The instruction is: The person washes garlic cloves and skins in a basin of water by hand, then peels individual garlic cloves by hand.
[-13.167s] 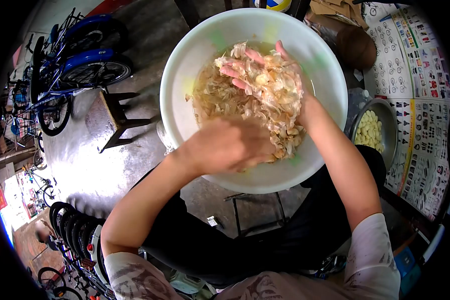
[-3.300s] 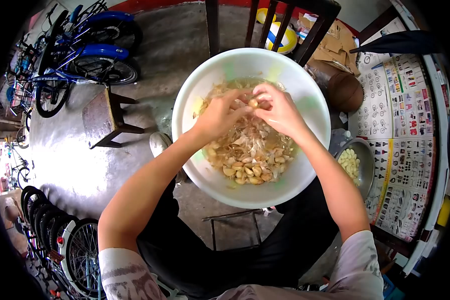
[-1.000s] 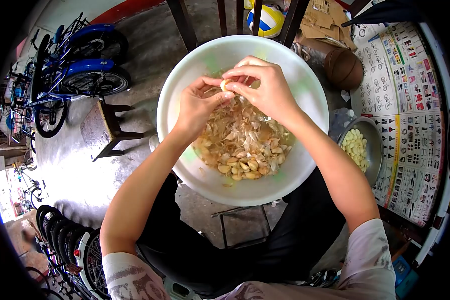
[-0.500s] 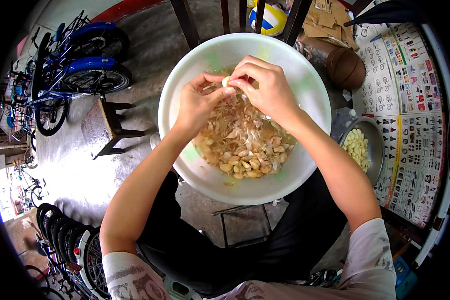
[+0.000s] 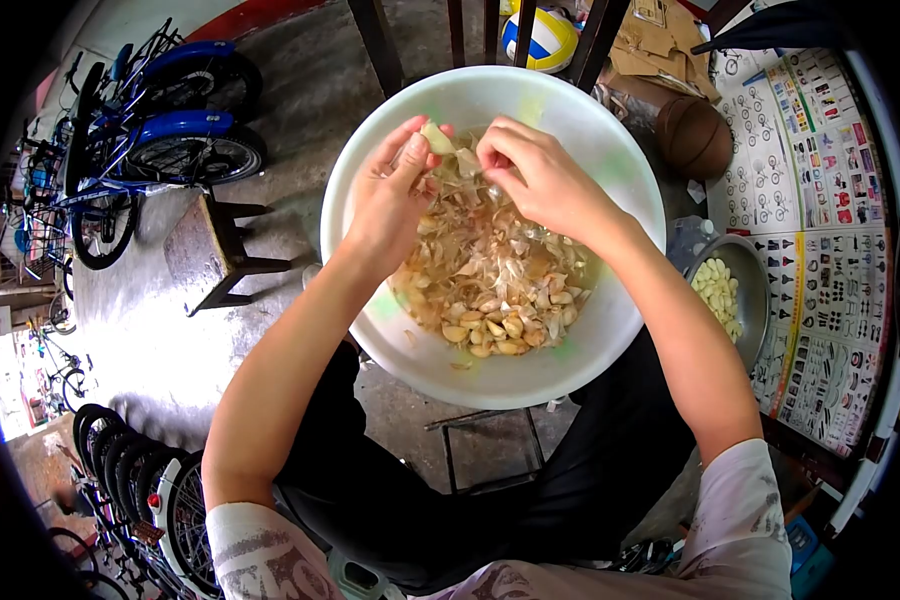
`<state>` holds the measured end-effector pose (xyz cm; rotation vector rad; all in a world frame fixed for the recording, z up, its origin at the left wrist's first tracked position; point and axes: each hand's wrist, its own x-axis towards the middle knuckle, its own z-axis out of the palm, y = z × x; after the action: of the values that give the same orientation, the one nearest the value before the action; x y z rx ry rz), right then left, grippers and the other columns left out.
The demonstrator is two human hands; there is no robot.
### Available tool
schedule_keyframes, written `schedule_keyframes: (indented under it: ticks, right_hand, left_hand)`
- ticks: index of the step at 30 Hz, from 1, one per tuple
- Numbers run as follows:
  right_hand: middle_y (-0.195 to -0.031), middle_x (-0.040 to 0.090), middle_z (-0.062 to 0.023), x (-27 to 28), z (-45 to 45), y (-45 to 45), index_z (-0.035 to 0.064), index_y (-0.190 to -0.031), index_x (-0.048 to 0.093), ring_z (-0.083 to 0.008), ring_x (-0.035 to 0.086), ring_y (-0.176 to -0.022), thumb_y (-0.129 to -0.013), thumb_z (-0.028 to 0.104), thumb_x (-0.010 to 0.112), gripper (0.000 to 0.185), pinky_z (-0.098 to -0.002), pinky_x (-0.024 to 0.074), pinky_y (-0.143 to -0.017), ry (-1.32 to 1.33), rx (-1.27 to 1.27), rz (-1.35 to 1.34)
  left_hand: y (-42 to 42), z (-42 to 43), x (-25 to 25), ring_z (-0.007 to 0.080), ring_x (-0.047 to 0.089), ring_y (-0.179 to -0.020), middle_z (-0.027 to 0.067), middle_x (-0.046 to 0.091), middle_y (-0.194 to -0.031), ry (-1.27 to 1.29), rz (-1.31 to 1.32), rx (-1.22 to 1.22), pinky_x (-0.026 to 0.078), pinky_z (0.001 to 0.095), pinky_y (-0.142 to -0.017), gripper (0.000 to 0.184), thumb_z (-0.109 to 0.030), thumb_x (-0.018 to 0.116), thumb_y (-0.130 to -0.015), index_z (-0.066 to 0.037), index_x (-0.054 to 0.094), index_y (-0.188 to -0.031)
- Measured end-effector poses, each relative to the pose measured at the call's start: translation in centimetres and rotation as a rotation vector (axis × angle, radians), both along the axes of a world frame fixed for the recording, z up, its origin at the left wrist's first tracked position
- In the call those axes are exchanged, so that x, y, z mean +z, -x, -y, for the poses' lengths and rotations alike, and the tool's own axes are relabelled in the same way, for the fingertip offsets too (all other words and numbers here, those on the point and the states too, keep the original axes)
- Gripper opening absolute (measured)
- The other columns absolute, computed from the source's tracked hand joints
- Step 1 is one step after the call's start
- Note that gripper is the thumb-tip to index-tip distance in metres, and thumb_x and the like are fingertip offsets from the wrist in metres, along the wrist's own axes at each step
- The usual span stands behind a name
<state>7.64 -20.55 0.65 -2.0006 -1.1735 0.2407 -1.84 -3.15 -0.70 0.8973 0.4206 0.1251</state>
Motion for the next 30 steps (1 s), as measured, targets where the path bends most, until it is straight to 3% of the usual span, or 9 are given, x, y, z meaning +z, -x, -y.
schedule_keyframes:
  ticks: [4, 6, 10, 12, 16, 24, 25, 27, 30]
  right_hand:
    - [-0.092, 0.056, -0.0058, 0.5, -0.7, 0.7, 0.0031, -0.109, 0.06, -0.0162, 0.058, -0.085, -0.086, -0.007, 0.059, 0.025, -0.0291, 0.0482, -0.078, -0.196, -0.11, -0.013]
    - [-0.09, 0.057, -0.0038, 1.0, -1.0, 1.1, 0.0054, -0.118, 0.063, -0.012, 0.059, -0.081, -0.087, -0.003, 0.062, 0.032, -0.0277, 0.0504, -0.077, -0.313, -0.163, -0.196]
    - [-0.092, 0.063, -0.0038, 1.3, -1.0, 1.8, 0.0037, -0.113, 0.068, -0.0097, 0.062, -0.079, -0.086, -0.001, 0.067, 0.027, -0.026, 0.0535, -0.075, -0.175, -0.115, -0.426]
    - [-0.095, 0.068, -0.0058, 0.6, -1.0, 1.6, 0.0016, -0.105, 0.071, -0.0104, 0.066, -0.079, -0.085, 0.0, 0.069, 0.02, -0.0246, 0.0562, -0.073, -0.24, -0.091, -0.352]
    - [-0.097, 0.07, -0.0085, 0.6, -0.7, 1.7, -0.0005, -0.1, 0.072, -0.0121, 0.067, -0.082, -0.085, -0.002, 0.068, 0.016, -0.0252, 0.0573, -0.075, -0.242, -0.1, -0.378]
    - [-0.085, 0.071, -0.0104, 0.1, -0.6, 0.8, -0.0012, -0.095, 0.072, -0.0165, 0.069, -0.074, -0.081, 0.0, 0.071, 0.014, -0.0268, 0.0556, -0.069, -0.258, -0.063, -0.221]
    - [-0.085, 0.071, -0.0104, 0.1, -0.7, 1.0, -0.0012, -0.095, 0.072, -0.0165, 0.069, -0.074, -0.081, 0.0, 0.071, 0.014, -0.0268, 0.0556, -0.069, -0.26, -0.064, -0.22]
    - [-0.083, 0.07, -0.0093, 0.4, -0.9, 1.5, -0.0007, -0.093, 0.073, -0.0161, 0.068, -0.072, -0.081, 0.001, 0.072, 0.012, -0.0267, 0.0549, -0.068, -0.332, -0.118, -0.391]
    - [-0.083, 0.07, -0.009, 0.1, -0.9, 1.4, -0.0001, -0.093, 0.073, -0.016, 0.068, -0.072, -0.081, 0.002, 0.073, 0.012, -0.0268, 0.055, -0.068, -0.36, -0.096, -0.29]
  left_hand:
    - [0.2, -0.3, -0.4, 0.007, 0.056, -0.085, 0.0044, 0.065, -0.111, -0.14, 0.015, -0.115, 0.048, 0.0234, -0.077, 0.036, -0.012, 0.068, -0.091, -0.007, 0.055, -0.124]
    - [0.2, -0.2, -0.2, 0.0097, 0.06, -0.087, 0.0067, 0.065, -0.104, -0.502, 0.111, -0.15, 0.052, 0.0265, -0.079, 0.047, -0.006, 0.079, -0.08, -0.005, 0.055, -0.12]
    - [0.5, 0.2, 0.5, 0.0131, 0.063, -0.094, 0.0097, 0.062, -0.106, -0.719, 0.136, -0.154, 0.055, 0.0285, -0.079, 0.057, 0.002, 0.082, -0.072, 0.0, 0.05, -0.119]
    - [0.7, 0.2, 0.4, 0.0124, 0.065, -0.087, 0.009, 0.065, -0.098, -0.906, 0.128, -0.079, 0.056, 0.0286, -0.076, 0.059, -0.008, 0.089, -0.066, 0.0, 0.055, -0.113]
    - [0.8, 0.2, 0.6, 0.0125, 0.066, -0.083, 0.0084, 0.066, -0.096, -0.964, 0.132, -0.075, 0.057, 0.0287, -0.073, 0.06, -0.01, 0.09, -0.063, 0.001, 0.056, -0.111]
    - [0.7, 0.0, 0.7, 0.0134, 0.067, -0.082, 0.0091, 0.07, -0.093, -0.972, 0.1, -0.125, 0.057, 0.0285, -0.074, 0.043, -0.011, 0.089, -0.065, 0.002, 0.066, -0.099]
    - [0.7, 0.0, 1.0, 0.0121, 0.065, -0.088, 0.0069, 0.068, -0.094, -0.956, 0.041, -0.165, 0.056, 0.0259, -0.076, 0.037, -0.002, 0.085, -0.068, 0.003, 0.066, -0.099]
    - [0.7, 0.0, 1.1, 0.0121, 0.065, -0.088, 0.0073, 0.068, -0.094, -0.956, 0.062, -0.166, 0.056, 0.026, -0.077, 0.037, -0.001, 0.085, -0.068, 0.003, 0.066, -0.099]
    - [0.7, -0.2, 1.0, 0.0123, 0.065, -0.089, 0.008, 0.068, -0.096, -0.949, 0.076, -0.177, 0.055, 0.0262, -0.077, 0.038, -0.001, 0.085, -0.067, 0.003, 0.065, -0.1]
